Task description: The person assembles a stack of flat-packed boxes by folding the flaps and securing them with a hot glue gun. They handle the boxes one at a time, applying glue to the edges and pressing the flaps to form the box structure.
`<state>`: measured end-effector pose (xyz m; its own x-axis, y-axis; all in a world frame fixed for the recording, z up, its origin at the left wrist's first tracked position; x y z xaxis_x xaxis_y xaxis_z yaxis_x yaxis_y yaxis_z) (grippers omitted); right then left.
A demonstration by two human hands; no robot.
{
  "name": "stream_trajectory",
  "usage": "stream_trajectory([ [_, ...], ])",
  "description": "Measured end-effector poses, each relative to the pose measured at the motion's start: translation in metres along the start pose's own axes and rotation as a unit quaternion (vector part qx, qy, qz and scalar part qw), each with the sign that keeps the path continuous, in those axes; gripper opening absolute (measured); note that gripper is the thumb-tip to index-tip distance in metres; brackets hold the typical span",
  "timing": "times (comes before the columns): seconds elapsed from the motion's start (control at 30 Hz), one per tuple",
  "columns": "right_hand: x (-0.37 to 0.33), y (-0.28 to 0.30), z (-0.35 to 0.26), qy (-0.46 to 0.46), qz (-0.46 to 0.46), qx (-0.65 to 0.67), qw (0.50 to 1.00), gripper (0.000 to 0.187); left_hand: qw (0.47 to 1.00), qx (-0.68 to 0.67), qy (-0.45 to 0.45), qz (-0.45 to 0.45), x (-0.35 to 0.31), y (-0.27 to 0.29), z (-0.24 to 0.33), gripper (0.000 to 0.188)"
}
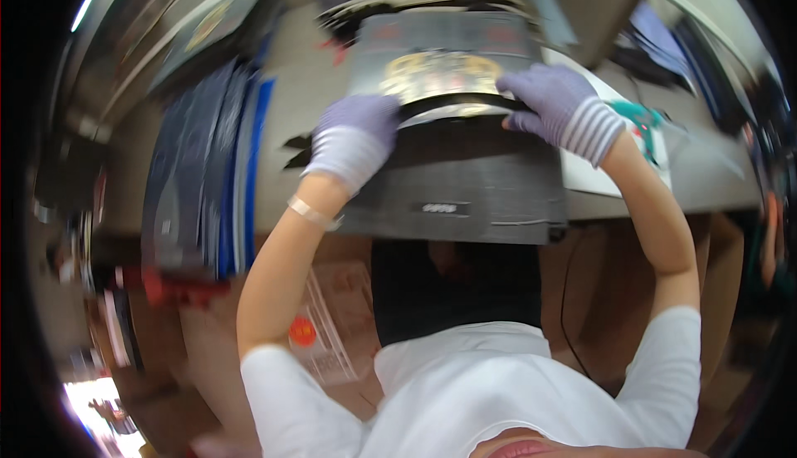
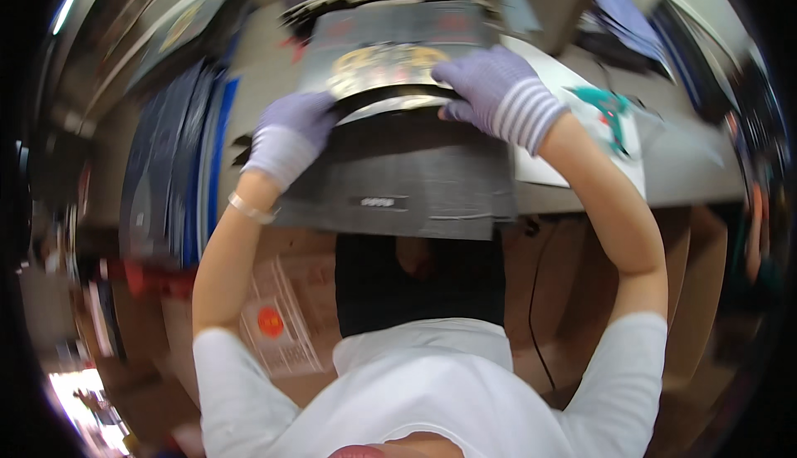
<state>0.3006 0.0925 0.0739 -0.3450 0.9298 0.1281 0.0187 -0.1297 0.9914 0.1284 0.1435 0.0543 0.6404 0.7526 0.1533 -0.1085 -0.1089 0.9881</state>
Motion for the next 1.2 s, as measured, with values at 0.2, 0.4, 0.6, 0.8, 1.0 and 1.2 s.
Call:
stream_trajectory([
  [0.2,-0.078,0.033,0.088,-0.060,0.136,0.119,0.982,0.034,0.996,0.005,-0.033,-0.080,0.017,0.005,0.025,0.019],
  [0.4,-0.072,0.037,0.051,-0.047,0.205,-0.040,0.977,0.030,0.993,0.030,-0.081,-0.085,0.028,-0.007,0.044,0.019],
  [0.6,-0.031,0.008,0.010,-0.065,0.155,-0.159,0.973,0.020,0.993,0.047,-0.064,-0.092,0.035,-0.003,0.045,0.024],
  [0.8,-0.017,0.001,0.023,-0.069,0.058,-0.080,0.993,0.014,0.986,0.045,-0.143,0.078,0.035,0.031,0.061,0.022],
  [1.0,-0.009,-0.016,0.028,-0.090,-0.047,0.077,0.992,0.022,0.967,-0.245,-0.065,0.006,0.041,0.002,0.033,0.016],
  [1.2,0.013,-0.021,0.022,-0.004,0.013,0.160,0.987,0.026,0.969,-0.238,-0.060,-0.003,0.054,-0.018,0.024,0.016],
])
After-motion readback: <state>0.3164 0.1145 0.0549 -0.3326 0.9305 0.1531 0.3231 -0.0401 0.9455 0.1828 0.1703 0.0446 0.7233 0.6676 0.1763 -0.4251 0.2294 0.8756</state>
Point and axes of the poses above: each hand's wrist, its own x-axis towards the middle knuckle, its own y-axis out of the back of the hand, z = x × y, the point moved 10 cm from there along x, towards the middle knuckle, and after that the axes turned 3 degrees about -y, right-handed, at the moved point
